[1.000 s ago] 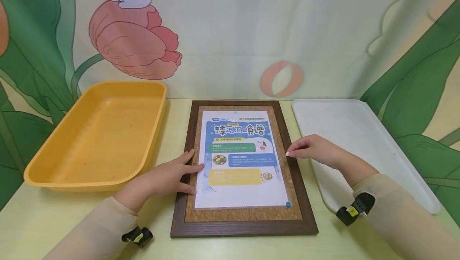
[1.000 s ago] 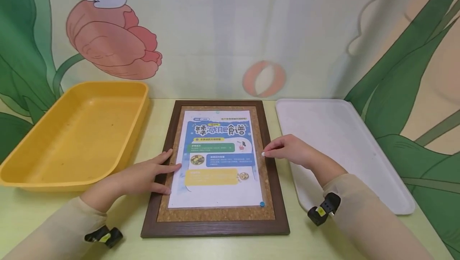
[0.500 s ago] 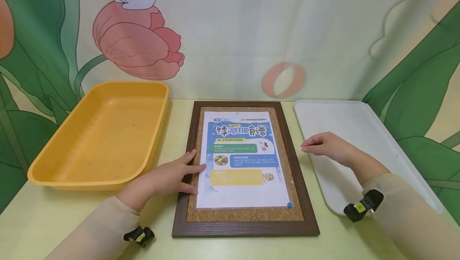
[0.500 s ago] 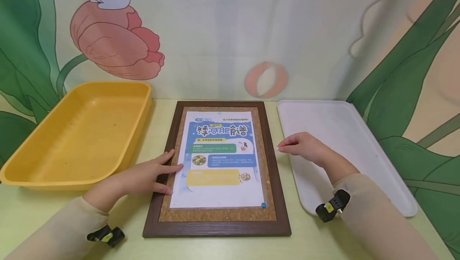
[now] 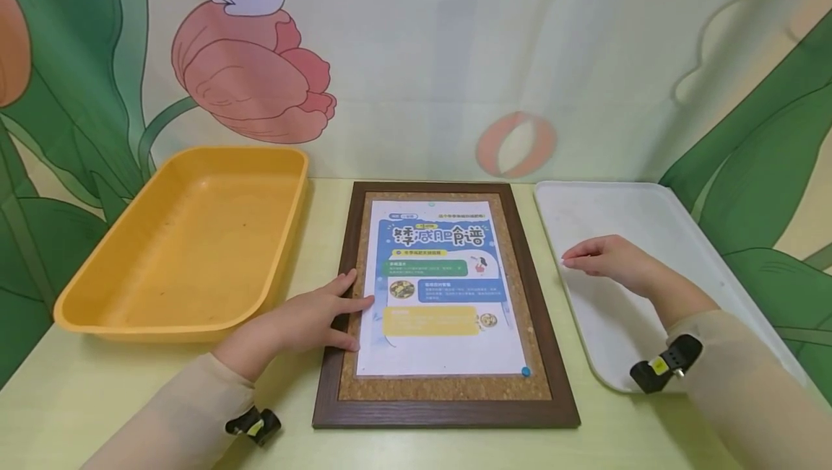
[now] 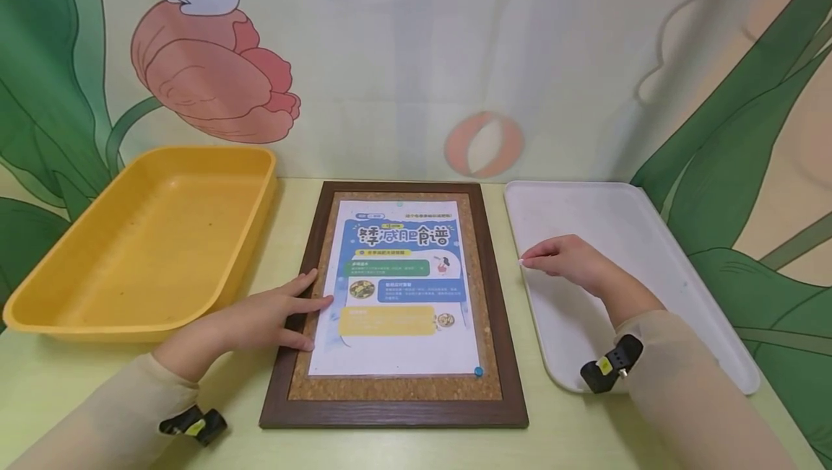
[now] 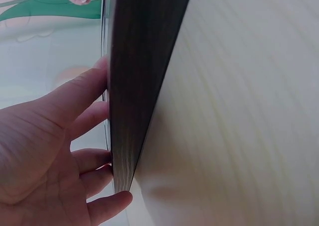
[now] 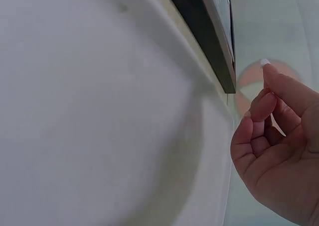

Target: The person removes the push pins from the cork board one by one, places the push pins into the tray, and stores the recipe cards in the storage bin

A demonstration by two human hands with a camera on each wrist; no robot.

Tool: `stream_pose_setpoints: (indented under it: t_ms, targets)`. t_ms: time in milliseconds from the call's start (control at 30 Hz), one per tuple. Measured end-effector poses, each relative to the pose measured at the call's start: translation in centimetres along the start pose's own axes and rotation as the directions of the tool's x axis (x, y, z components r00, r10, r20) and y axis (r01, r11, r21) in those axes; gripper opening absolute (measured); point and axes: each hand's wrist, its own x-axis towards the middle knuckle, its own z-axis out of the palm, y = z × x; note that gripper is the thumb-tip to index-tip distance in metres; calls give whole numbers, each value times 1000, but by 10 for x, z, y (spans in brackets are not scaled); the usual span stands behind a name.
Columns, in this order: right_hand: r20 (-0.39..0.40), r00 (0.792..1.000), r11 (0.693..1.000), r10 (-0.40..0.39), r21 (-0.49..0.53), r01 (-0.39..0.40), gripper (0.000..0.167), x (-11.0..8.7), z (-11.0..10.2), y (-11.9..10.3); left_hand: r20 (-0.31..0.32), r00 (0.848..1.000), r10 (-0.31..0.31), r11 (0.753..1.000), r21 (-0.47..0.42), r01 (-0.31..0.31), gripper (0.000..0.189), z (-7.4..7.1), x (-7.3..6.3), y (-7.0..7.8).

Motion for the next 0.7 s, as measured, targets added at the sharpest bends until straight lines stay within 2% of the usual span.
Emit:
stream_pose_setpoints:
  t_ms: [700]
  targets:
    - [-29,997,997,78,16,-78,47,15,-20,17,-5,1000,-12,1000,13,12,73,-1,-1,1]
